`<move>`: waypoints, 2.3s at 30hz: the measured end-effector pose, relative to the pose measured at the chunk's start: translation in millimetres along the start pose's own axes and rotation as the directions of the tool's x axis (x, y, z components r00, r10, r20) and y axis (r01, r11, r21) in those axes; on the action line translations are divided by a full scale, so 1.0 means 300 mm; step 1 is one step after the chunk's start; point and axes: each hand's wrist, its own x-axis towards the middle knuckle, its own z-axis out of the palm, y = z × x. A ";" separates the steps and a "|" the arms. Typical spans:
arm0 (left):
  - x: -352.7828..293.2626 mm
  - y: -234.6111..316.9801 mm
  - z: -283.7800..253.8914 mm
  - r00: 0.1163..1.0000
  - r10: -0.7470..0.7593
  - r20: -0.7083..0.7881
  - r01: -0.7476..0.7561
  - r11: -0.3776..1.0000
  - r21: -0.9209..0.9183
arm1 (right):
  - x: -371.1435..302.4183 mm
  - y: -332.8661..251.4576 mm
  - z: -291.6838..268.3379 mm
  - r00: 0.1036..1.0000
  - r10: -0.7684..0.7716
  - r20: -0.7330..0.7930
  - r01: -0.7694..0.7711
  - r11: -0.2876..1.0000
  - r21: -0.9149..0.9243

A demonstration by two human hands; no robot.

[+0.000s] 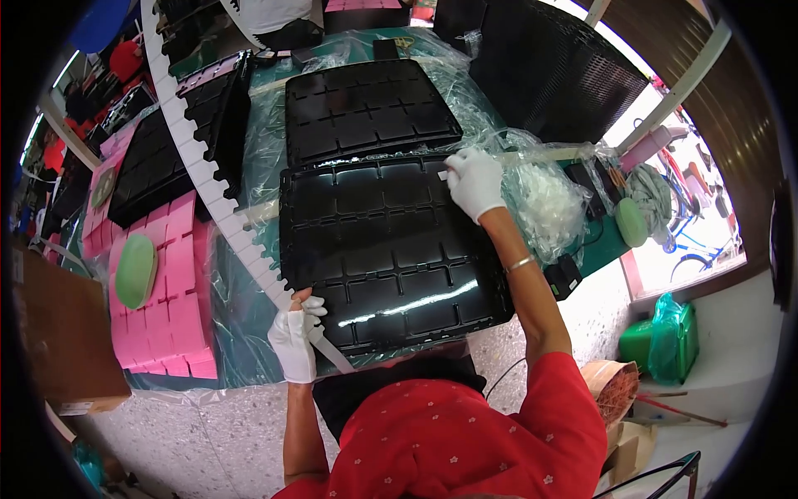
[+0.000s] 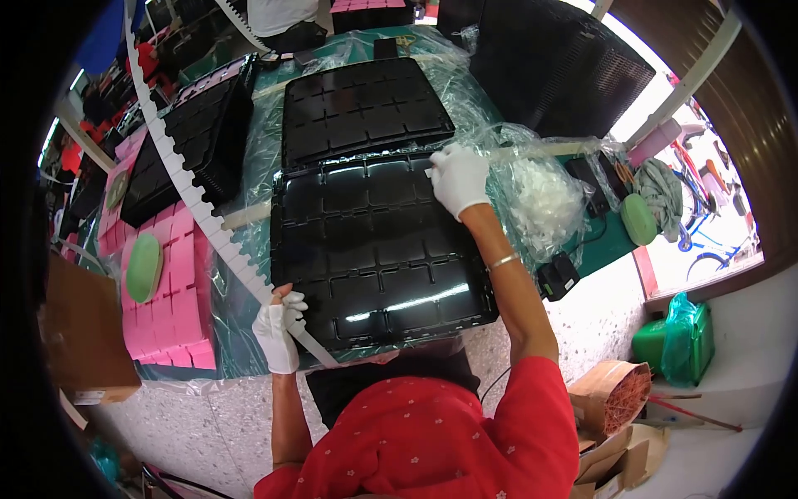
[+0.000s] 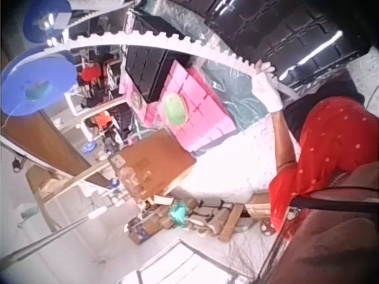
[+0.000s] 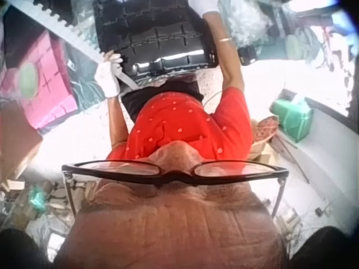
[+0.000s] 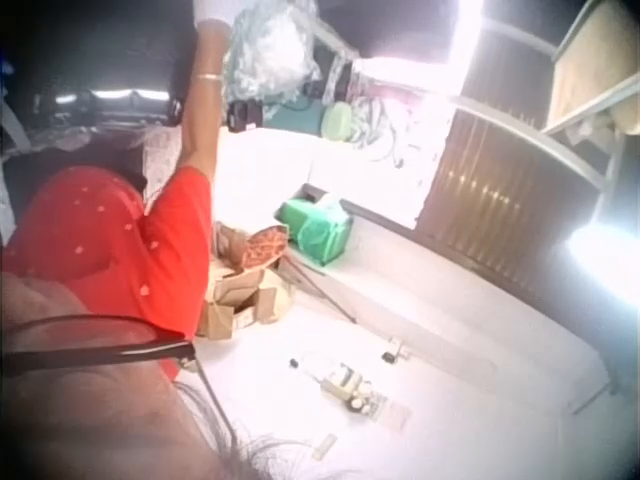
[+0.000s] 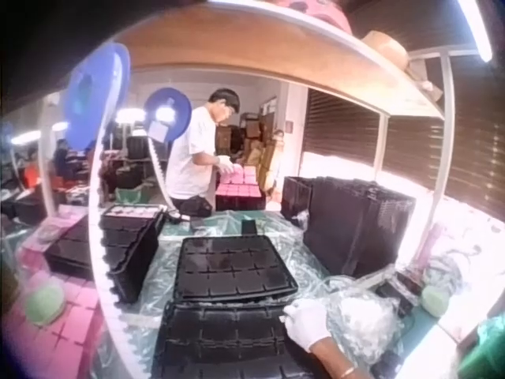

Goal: The person assembles plastic trays by placing pink foam inserts into them and applying adhesive strips by hand.

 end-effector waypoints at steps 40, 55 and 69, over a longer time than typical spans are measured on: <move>0.060 0.082 0.043 0.994 -0.103 0.029 0.100 0.806 -0.583 | 0.086 -0.537 0.048 0.975 0.001 0.223 -0.193 0.505 0.841; 0.082 0.047 -0.051 0.989 -0.105 0.108 0.148 0.798 -0.584 | 0.166 -0.639 0.148 0.966 -0.016 0.258 -0.098 0.901 0.423; 0.130 0.082 0.008 0.985 -0.125 0.115 0.169 0.765 -0.621 | 0.059 -0.605 0.028 0.994 -0.060 0.087 -0.004 0.801 0.599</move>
